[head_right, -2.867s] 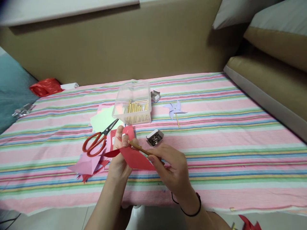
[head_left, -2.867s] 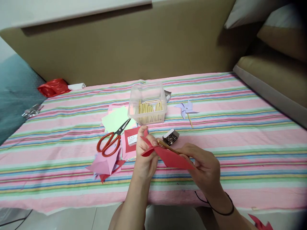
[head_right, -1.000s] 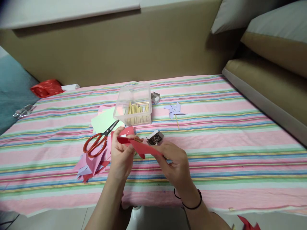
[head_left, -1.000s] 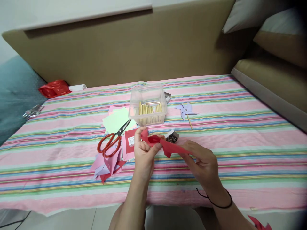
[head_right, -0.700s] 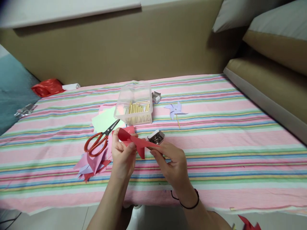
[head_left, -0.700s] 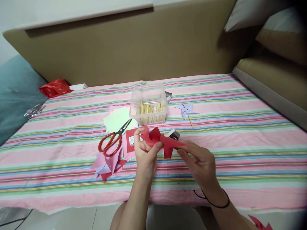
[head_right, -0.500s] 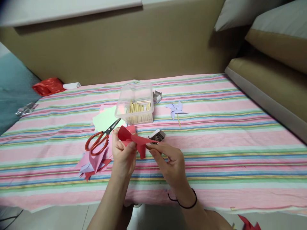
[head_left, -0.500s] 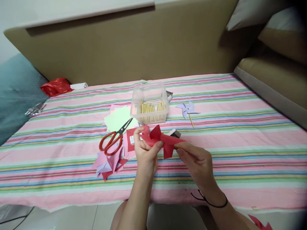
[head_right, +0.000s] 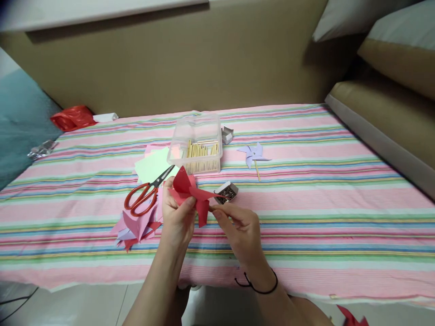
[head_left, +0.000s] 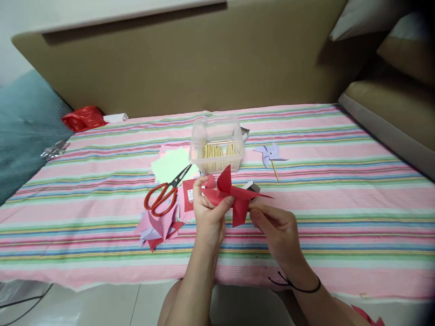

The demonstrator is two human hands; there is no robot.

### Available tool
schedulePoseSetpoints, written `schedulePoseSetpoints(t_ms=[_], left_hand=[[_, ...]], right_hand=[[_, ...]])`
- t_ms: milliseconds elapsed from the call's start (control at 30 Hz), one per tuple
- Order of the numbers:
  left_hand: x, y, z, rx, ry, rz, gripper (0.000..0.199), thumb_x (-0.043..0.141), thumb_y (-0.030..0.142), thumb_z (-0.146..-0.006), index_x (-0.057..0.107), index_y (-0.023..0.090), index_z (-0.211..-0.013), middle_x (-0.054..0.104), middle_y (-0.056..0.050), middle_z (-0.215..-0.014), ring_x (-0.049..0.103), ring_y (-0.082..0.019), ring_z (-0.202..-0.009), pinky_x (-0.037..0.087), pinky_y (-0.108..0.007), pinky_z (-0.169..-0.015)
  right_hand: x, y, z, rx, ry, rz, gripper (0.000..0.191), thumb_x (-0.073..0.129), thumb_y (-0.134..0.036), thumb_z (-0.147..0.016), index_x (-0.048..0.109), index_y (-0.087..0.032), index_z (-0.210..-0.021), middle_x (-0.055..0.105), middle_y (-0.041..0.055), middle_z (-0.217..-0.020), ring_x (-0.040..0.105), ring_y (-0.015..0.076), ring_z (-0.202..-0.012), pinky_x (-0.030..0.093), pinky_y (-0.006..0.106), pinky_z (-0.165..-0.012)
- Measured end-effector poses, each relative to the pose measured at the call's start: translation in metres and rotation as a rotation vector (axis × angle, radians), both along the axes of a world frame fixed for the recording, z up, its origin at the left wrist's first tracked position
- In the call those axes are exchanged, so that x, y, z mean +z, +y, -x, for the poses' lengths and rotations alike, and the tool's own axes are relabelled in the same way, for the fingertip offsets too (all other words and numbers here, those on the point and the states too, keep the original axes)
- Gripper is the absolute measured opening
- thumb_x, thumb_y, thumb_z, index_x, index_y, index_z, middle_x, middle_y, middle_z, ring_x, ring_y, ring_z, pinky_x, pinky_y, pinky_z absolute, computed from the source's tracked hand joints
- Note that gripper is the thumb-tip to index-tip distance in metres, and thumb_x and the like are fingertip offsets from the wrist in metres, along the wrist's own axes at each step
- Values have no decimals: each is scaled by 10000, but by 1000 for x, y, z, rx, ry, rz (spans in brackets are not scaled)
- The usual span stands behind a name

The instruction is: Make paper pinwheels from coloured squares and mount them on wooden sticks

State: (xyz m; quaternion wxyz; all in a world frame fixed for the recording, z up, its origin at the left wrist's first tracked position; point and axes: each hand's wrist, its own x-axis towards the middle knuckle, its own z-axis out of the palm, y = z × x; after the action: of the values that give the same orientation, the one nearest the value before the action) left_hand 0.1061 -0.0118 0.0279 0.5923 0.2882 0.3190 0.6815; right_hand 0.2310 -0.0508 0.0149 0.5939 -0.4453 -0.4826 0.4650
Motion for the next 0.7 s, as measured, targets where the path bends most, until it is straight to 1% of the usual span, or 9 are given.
schedulePoseSetpoints(t_ms=[200,333,467,533,600,633,700], left_hand=[[1,0,0,13,2,26,653,839,170,-555,405,257,-1035,635,72,-722,584,-55,-526,505,-179,-565],[3,-1,0,20,23,48,643,836,171,-555,416,261,-1034,636,64,-746,584,-59,-526,502,-185,-562],[4,0,-1,18,51,77,648,837,201,-562,414,274,-1048,622,79,-689,586,-70,-526,506,-197,-571],[3,2,-1,50,87,95,659,835,216,-569,405,272,-1065,617,84,-656,584,-73,-515,510,-206,-578],[3,3,0,101,145,117,653,826,229,-583,398,262,-1075,599,93,-614,560,-68,-467,493,-198,-542],[2,4,0,133,175,128,641,821,231,-591,397,255,-1072,590,97,-599,546,-64,-442,481,-191,-521],[2,6,2,196,222,146,621,815,223,-595,395,243,-1052,591,93,-597,541,-64,-429,467,-184,-502]], right_hand=[[-2,1,1,-24,21,19,152,648,-284,-816,775,-204,-844,562,-7,-576,436,90,-508,339,222,-443],[-3,0,2,-7,52,46,183,657,-323,-805,773,-188,-845,510,-14,-546,399,83,-487,314,221,-424],[-1,2,1,1,42,77,206,646,-342,-816,764,-178,-857,466,-29,-514,375,76,-461,295,218,-410],[1,5,0,33,16,110,228,630,-357,-830,755,-167,-843,460,-35,-490,410,84,-463,351,226,-437],[2,9,-4,77,-6,151,267,605,-391,-847,744,-163,-847,526,-20,-513,503,106,-514,448,247,-528],[2,10,-6,96,-18,175,287,594,-412,-851,739,-163,-859,582,-2,-554,558,123,-563,488,264,-589],[1,13,-11,123,-63,221,305,602,-439,-837,729,-165,-881,676,36,-672,640,163,-679,528,301,-686]])
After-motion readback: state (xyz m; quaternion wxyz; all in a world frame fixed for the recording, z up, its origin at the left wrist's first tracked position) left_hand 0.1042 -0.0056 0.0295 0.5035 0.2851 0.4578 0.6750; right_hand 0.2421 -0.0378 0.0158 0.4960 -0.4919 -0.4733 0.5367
